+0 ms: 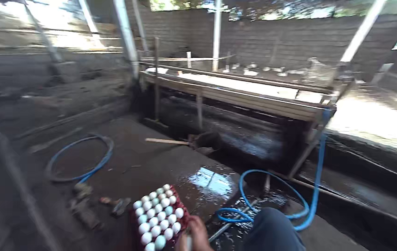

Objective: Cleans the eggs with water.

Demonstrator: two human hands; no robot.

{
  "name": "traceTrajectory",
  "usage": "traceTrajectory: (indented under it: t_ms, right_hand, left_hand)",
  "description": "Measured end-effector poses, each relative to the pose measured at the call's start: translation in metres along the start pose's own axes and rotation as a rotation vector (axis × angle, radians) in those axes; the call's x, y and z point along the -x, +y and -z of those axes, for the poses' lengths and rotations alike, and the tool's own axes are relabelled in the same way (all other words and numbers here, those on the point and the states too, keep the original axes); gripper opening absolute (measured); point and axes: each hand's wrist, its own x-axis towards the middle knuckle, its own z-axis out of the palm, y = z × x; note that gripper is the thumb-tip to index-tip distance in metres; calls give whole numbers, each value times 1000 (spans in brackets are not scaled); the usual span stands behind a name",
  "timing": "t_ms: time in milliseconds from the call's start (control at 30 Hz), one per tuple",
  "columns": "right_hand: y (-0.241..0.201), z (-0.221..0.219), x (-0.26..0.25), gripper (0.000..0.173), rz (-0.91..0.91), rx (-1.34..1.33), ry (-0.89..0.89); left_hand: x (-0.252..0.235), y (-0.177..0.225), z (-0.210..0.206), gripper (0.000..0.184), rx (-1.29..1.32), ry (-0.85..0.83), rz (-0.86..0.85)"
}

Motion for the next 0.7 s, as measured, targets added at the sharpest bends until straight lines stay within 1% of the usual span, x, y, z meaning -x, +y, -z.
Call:
traceTrajectory:
  t_ms: [67,100,167,200,233,267,300,333,367,400,433,467,500,533,567,600,633,667,700]
  right_hand:
    - [-6,-1,-9,38,-147,-41,9]
    - [-9,-3,-3,39,-129,-17,-15]
    - [-4,-4,14,38,39,67,-50]
    - [1,-2,12,37,101,98,-40]
    - [2,1,5,37,108,113,-18]
    - [0,1,-3,38,30,74,-5]
    - [-8,0,-6,38,-51,46,-2]
    - [-16,-2,0,39,-60,58,-6]
    - [-21,-3,10,39,5,88,-26]
    - [-18,-3,17,40,77,102,-41]
    - [-9,-2,18,39,120,94,-41]
    - [-1,0,13,39,98,72,-44]
    - [1,1,4,39,4,13,-61]
    - [-3,1,-7,38,-141,-67,-92]
    - [-9,2,-14,36,-279,-160,-123]
    - [-15,4,-18,36,-371,-237,-154]
    - [-20,5,-17,40,-402,-286,-178]
    - [-21,3,-15,42,-376,-295,-187]
    - [-19,1,-13,44,-318,-259,-185]
  left_hand:
    - [-6,1,-2,46,-14,7,31]
    - [-6,9,-2,45,-30,29,20]
    - [-9,1,-5,43,-11,75,-80]
    - [-7,-4,-3,45,-1,46,-121]
    - [-3,1,0,48,-19,-14,-120]
    - [5,14,3,48,-41,-68,-94]
    - [15,33,3,45,-53,-71,-24]
    - [23,55,0,43,-75,-46,73]
    - [27,75,-1,41,-112,-45,152]
    - [25,70,-3,39,-147,-31,91]
    - [20,47,-4,40,-127,-30,-20]
    - [10,15,-1,44,-59,-47,-157]
    - [7,3,6,45,1,-72,-241]
    - [18,20,15,41,62,-101,-232]
    - [45,69,25,37,112,-94,-84]
    - [78,137,35,34,154,-41,171]
    - [100,177,44,34,138,-21,217]
    - [111,195,48,33,110,15,187]
    - [116,205,47,32,109,87,164]
